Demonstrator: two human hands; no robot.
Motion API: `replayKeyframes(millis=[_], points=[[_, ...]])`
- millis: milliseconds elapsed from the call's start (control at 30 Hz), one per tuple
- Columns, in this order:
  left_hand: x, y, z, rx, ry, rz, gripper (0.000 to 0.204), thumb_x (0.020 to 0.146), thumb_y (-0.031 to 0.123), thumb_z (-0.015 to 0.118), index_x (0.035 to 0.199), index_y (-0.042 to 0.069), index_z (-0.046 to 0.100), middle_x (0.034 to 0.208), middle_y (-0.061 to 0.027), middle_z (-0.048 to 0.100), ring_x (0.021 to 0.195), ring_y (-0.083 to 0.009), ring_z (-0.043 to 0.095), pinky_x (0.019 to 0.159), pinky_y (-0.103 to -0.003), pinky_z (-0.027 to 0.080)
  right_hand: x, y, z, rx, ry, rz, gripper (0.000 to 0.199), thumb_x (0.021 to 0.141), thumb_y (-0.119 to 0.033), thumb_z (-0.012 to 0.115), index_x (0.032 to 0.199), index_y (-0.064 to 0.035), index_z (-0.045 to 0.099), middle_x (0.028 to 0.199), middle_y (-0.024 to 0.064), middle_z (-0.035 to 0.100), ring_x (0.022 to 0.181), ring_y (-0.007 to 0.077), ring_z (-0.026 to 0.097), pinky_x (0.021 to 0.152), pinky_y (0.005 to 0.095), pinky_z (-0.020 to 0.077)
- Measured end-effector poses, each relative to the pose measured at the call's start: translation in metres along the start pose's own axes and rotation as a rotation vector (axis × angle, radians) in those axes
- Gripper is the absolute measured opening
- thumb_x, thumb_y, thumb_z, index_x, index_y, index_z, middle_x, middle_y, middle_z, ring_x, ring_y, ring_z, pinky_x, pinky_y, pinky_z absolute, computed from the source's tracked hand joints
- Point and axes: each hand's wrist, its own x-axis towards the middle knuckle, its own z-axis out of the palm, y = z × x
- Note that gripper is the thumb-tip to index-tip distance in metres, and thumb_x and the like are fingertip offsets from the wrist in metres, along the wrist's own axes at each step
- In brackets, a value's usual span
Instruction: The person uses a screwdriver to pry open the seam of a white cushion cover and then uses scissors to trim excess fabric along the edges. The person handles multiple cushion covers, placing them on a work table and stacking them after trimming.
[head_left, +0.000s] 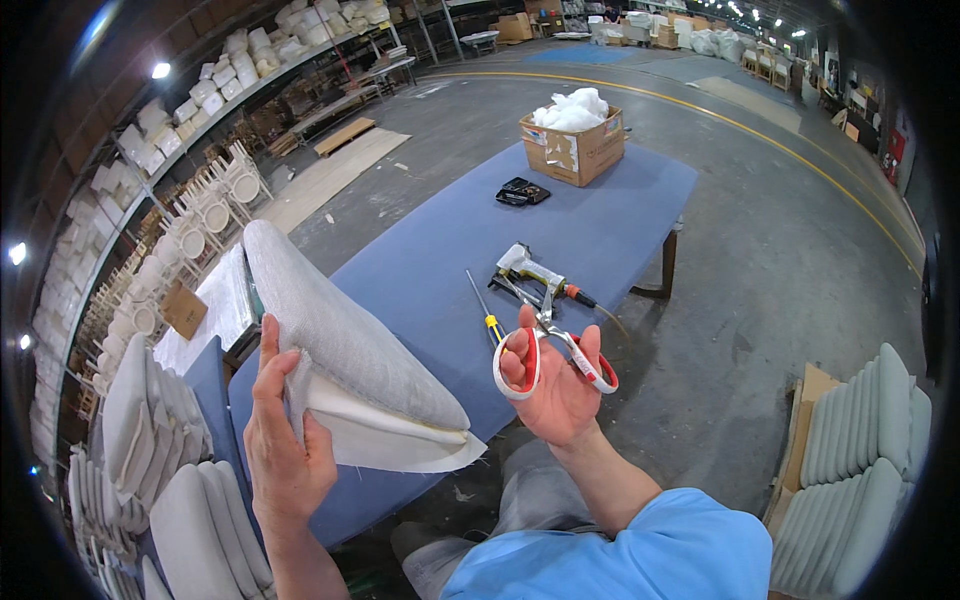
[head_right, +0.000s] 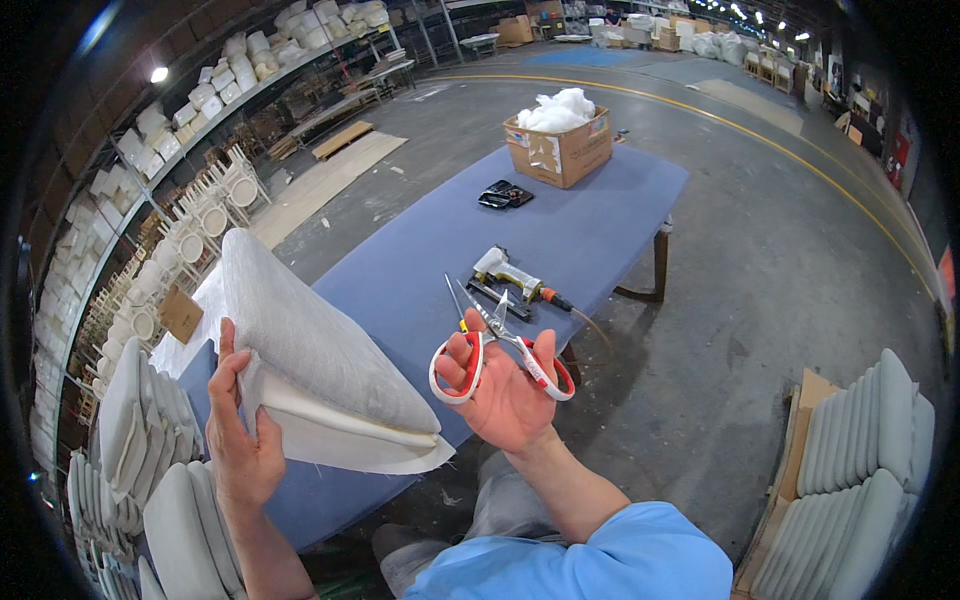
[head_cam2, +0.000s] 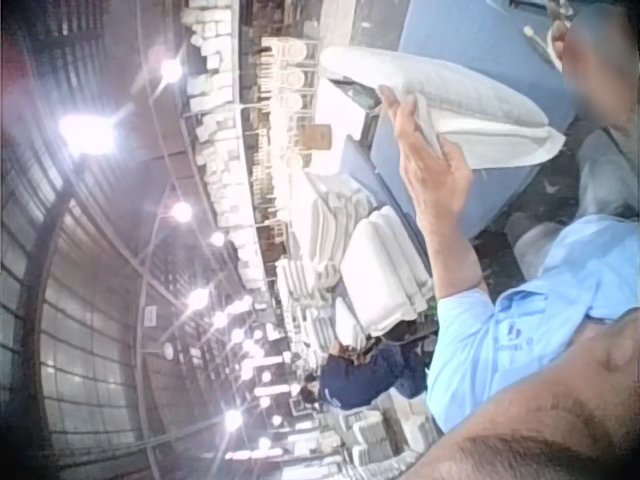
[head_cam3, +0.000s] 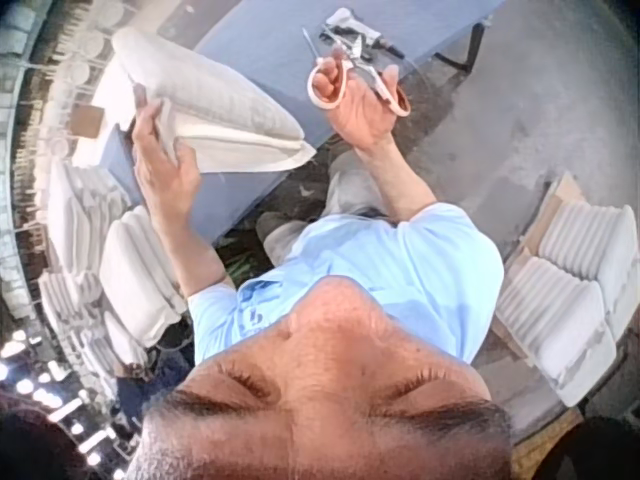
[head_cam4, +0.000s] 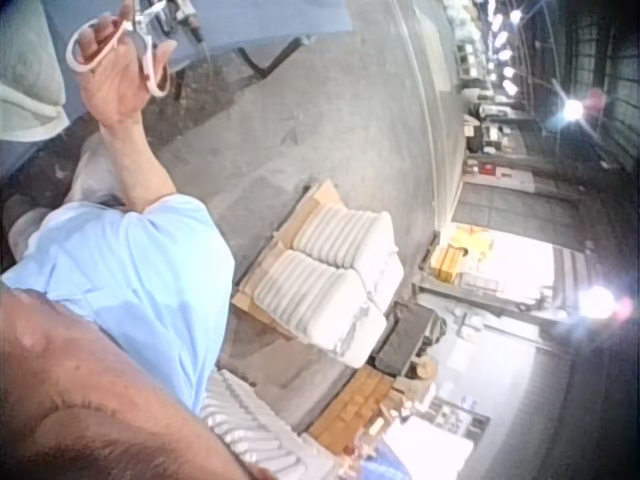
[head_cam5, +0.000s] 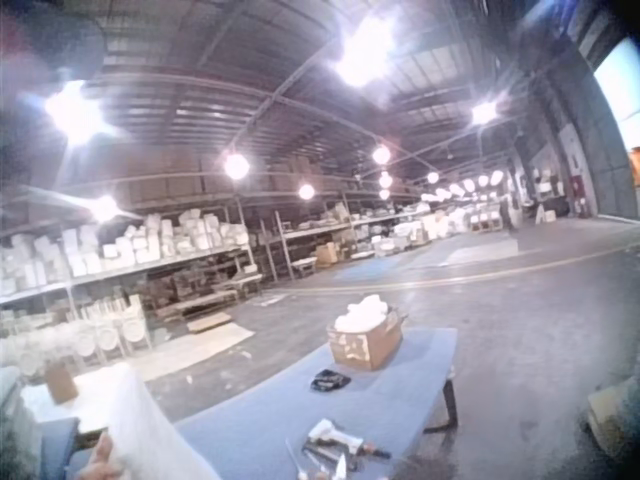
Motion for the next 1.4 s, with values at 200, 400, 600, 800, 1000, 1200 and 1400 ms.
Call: replayKeyframes(millis=[200, 400, 600, 800, 1000, 1200, 1400], points=[[-0.004, -0.014, 0.005, -0.062, 0.040, 0.057, 0.066, 0.076, -0.014, 0.048, 0.141, 0.001, 0.051, 0.161, -0.0298, 0.043, 0.145, -0.0449, 0.050, 0.116, -0.047, 0.045, 0.006, 0.004, 0.004, -0.265, 0.001, 0.123, 0.091, 0.101, -0.074, 0.046, 0.163, -0.0093, 0.032, 0.157, 0.0260, 0.046, 0.146, 0.0466, 0.045, 0.123, 0.0565, 0.0346], [-0.009, -0.021, 0.009, 0.038, 0.194, 0.094, 0.048, 0.086, -0.010, 0.056, 0.133, 0.000, 0.056, 0.144, -0.0313, 0.060, 0.131, -0.0427, 0.063, 0.106, -0.041, 0.054, 0.020, 0.027, 0.008, -1.109, 0.196, 0.541, 0.085, 0.099, -0.064, 0.062, 0.158, -0.0056, 0.042, 0.100, 0.0104, 0.065, 0.086, 0.0207, 0.065, 0.081, 0.0362, 0.0503], [-0.022, -0.026, 0.019, 0.036, 0.357, 0.036, 0.025, 0.091, -0.004, 0.063, 0.114, 0.000, 0.054, 0.136, -0.0360, 0.064, 0.127, -0.0429, 0.067, 0.102, -0.042, 0.057, 0.045, 0.050, -0.010, -1.382, -0.032, 0.617, 0.069, 0.092, -0.055, 0.079, 0.138, -0.0053, 0.065, 0.079, -0.0042, 0.054, 0.074, 0.0071, 0.049, 0.067, 0.0258, 0.0384], [-0.028, -0.014, 0.020, -0.084, 0.341, -0.066, 0.011, 0.103, -0.002, 0.047, 0.114, -0.002, 0.049, 0.143, -0.0415, 0.055, 0.145, -0.0382, 0.051, 0.119, -0.045, 0.038, 0.063, 0.055, -0.020, -1.330, -0.118, 0.694, 0.055, 0.098, -0.042, 0.077, 0.135, -0.0037, 0.063, 0.075, -0.0051, 0.054, 0.068, 0.0062, 0.049, 0.062, 0.0256, 0.0380], [-0.028, -0.010, 0.019, -0.074, 0.382, -0.130, 0.014, 0.103, 0.001, 0.050, 0.117, -0.003, 0.051, 0.140, -0.0398, 0.058, 0.137, -0.0409, 0.058, 0.111, -0.043, 0.047, 0.071, 0.060, -0.017, -1.074, -0.022, 0.810, 0.043, 0.103, -0.032, 0.069, 0.134, -0.0029, 0.060, 0.077, -0.0038, 0.057, 0.066, 0.0039, 0.053, 0.060, 0.0225, 0.0407], [-0.017, 0.002, 0.020, 0.140, 0.378, -0.119, 0.013, 0.101, 0.001, 0.060, 0.111, -0.004, 0.056, 0.133, -0.0380, 0.065, 0.125, -0.0373, 0.068, 0.102, -0.039, 0.054, 0.074, 0.063, -0.022, -1.034, -0.042, 0.805, 0.042, 0.105, -0.033, 0.066, 0.133, -0.0020, 0.060, 0.078, -0.0036, 0.057, 0.066, 0.0043, 0.054, 0.059, 0.0227, 0.0427], [-0.024, 0.004, 0.016, -0.054, 0.460, -0.306, 0.007, 0.104, 0.001, 0.056, 0.108, -0.005, 0.057, 0.133, -0.0372, 0.065, 0.121, -0.0304, 0.070, 0.098, -0.032, 0.053, 0.072, 0.064, -0.024, -1.015, -0.076, 0.822, 0.045, 0.107, -0.036, 0.064, 0.134, -0.0008, 0.059, 0.077, -0.0039, 0.055, 0.065, 0.0049, 0.054, 0.060, 0.0228, 0.0436]])
